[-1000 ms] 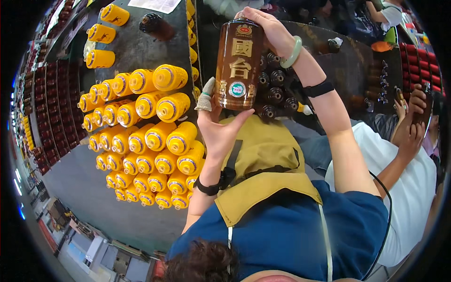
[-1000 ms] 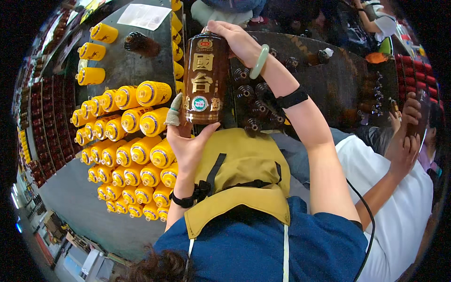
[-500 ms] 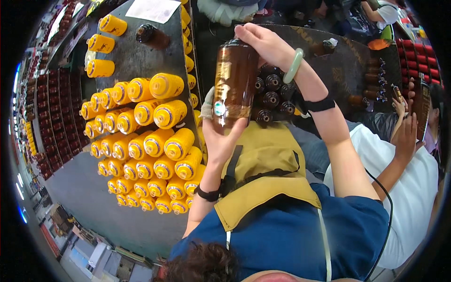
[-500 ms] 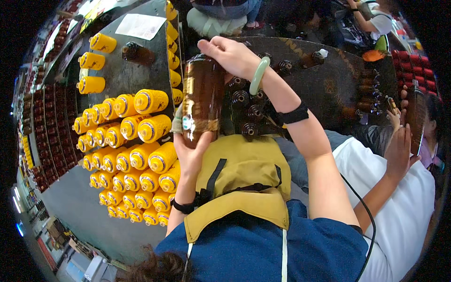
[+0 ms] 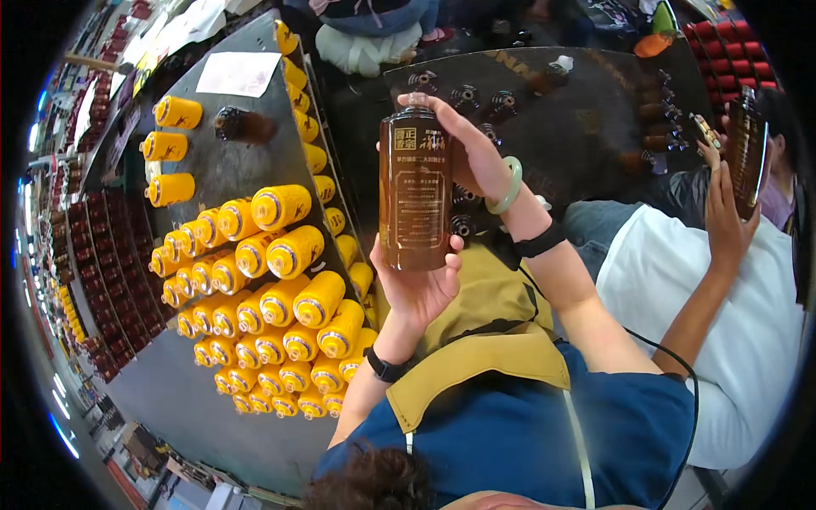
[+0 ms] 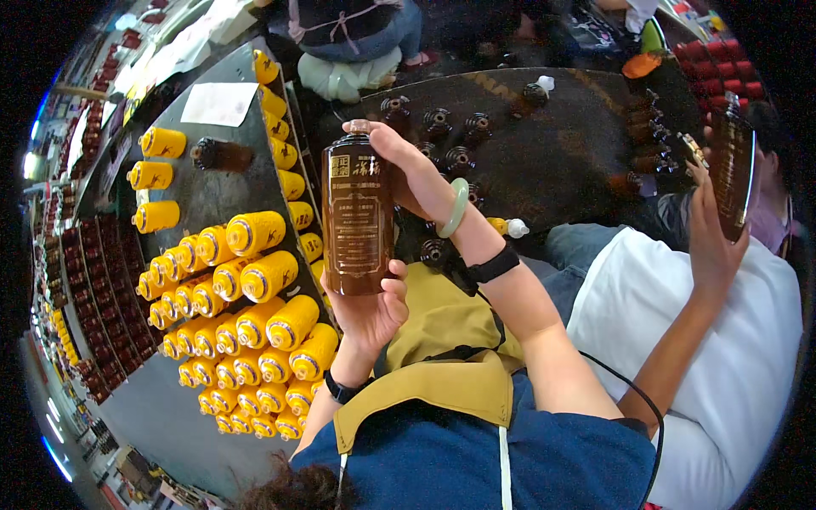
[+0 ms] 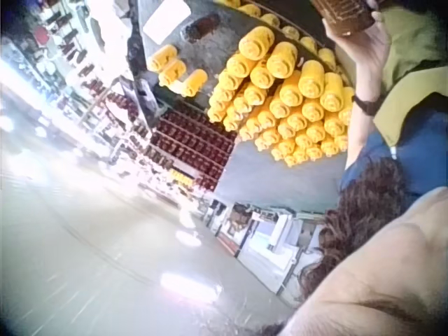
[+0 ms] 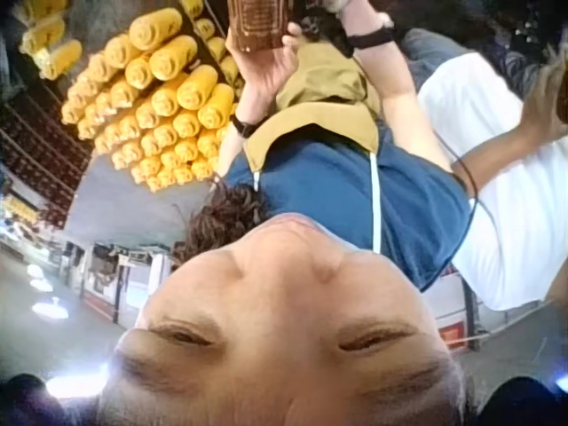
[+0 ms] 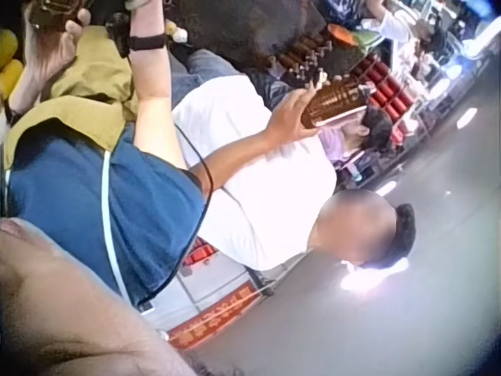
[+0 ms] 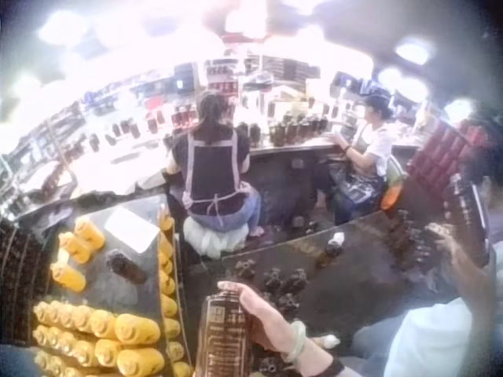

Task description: Inspecting and wiping bottles of liquid on a production line.

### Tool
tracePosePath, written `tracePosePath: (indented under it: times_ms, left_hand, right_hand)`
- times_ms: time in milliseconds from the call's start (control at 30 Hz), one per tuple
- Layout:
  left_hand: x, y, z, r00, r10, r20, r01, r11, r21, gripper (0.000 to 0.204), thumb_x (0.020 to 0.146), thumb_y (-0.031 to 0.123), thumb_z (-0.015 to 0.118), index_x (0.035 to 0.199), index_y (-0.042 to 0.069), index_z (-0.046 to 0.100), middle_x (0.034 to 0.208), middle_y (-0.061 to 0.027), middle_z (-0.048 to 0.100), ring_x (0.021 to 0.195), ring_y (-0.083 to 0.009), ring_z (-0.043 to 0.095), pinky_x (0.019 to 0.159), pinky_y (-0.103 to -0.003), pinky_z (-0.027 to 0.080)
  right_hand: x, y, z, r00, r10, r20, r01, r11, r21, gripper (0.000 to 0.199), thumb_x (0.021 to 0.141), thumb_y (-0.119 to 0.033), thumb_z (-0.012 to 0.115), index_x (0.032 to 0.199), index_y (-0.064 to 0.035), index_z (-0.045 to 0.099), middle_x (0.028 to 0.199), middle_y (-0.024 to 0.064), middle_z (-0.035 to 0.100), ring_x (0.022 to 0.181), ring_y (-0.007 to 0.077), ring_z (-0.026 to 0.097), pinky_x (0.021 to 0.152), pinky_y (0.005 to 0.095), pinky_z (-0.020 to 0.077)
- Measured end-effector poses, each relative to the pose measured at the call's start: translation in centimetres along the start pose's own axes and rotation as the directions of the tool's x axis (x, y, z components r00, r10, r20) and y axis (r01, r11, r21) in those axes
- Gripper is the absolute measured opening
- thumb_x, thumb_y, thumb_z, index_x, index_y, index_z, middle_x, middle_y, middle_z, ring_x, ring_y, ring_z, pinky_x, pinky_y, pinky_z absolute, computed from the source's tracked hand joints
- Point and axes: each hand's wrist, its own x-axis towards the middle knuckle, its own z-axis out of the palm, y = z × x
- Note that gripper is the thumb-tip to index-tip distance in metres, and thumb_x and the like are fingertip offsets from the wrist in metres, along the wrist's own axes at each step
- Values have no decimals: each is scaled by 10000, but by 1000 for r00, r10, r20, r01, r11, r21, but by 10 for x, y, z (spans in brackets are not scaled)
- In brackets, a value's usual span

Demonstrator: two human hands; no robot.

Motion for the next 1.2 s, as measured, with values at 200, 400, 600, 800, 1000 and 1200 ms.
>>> tracePosePath:
  times_ms: [200, 400, 600, 800, 1000, 1200]
  left_hand:
    - [18, -14, -1, 989, -117, -94, 136, 966, 220, 890, 918, 731, 401, 1496, 54, 405, 1436, -258, 504, 1154, -339, 627, 1042, -465, 484]
    - [30, -30, 4, 945, 18, -326, 197, 765, 613, 707, 995, 546, 334, 1499, 57, 420, 1498, -195, 467, 1368, -294, 471, 1084, -440, 430]
    - [30, -37, -1, 960, -19, -278, 197, 754, 627, 601, 1027, 445, 322, 1421, 24, 489, 1436, -126, 544, 1304, -272, 518, 1124, -453, 384]
    - [25, -37, -10, 959, 1, -284, 196, 720, 665, 660, 994, 435, 333, 1483, -1, 413, 1518, -182, 453, 1399, -321, 435, 1188, -477, 304]
    - [19, -33, -19, 931, 91, -354, 307, 333, 892, 622, 987, 406, 362, 1441, -10, 454, 1482, -179, 493, 1369, -326, 468, 1177, -481, 319]
    - [57, -41, 21, 941, 278, -194, 42, 472, 880, 473, 954, 299, 551, 1361, 65, 491, 1273, -75, 629, 1191, -206, 605, 1029, -397, 475]
  right_hand:
    - [-24, -7, -25, 961, -22, -276, 39, 998, 58, 497, 1044, -455, 508, 1317, -47, 582, 1083, 53, 692, 933, 126, 672, 831, 304, 555]
    - [-49, -21, -47, 950, 2, -312, 7, 1000, 27, 543, 1056, -498, 440, 1340, -57, 579, 1062, 52, 709, 894, 118, 682, 806, 287, 572]
    - [-59, -15, -52, 951, -26, -309, 51, 996, 72, 577, 1061, -515, 394, 1377, -57, 544, 1069, 105, 712, 914, 178, 704, 820, 317, 584]
    - [-63, -16, -48, 963, -61, -264, 75, 996, 44, 595, 1061, -514, 380, 1401, -42, 512, 1075, 138, 709, 953, 245, 715, 844, 353, 590]
    - [-68, -20, -41, 968, -41, -247, 70, 992, 109, 558, 1061, -481, 411, 1372, -36, 541, 1072, 100, 702, 931, 183, 698, 818, 310, 582]
    - [-75, -18, -41, 948, -66, -310, 123, 979, 166, 538, 1062, -465, 424, 1336, -29, 581, 1033, 98, 713, 833, 129, 701, 747, 275, 595]
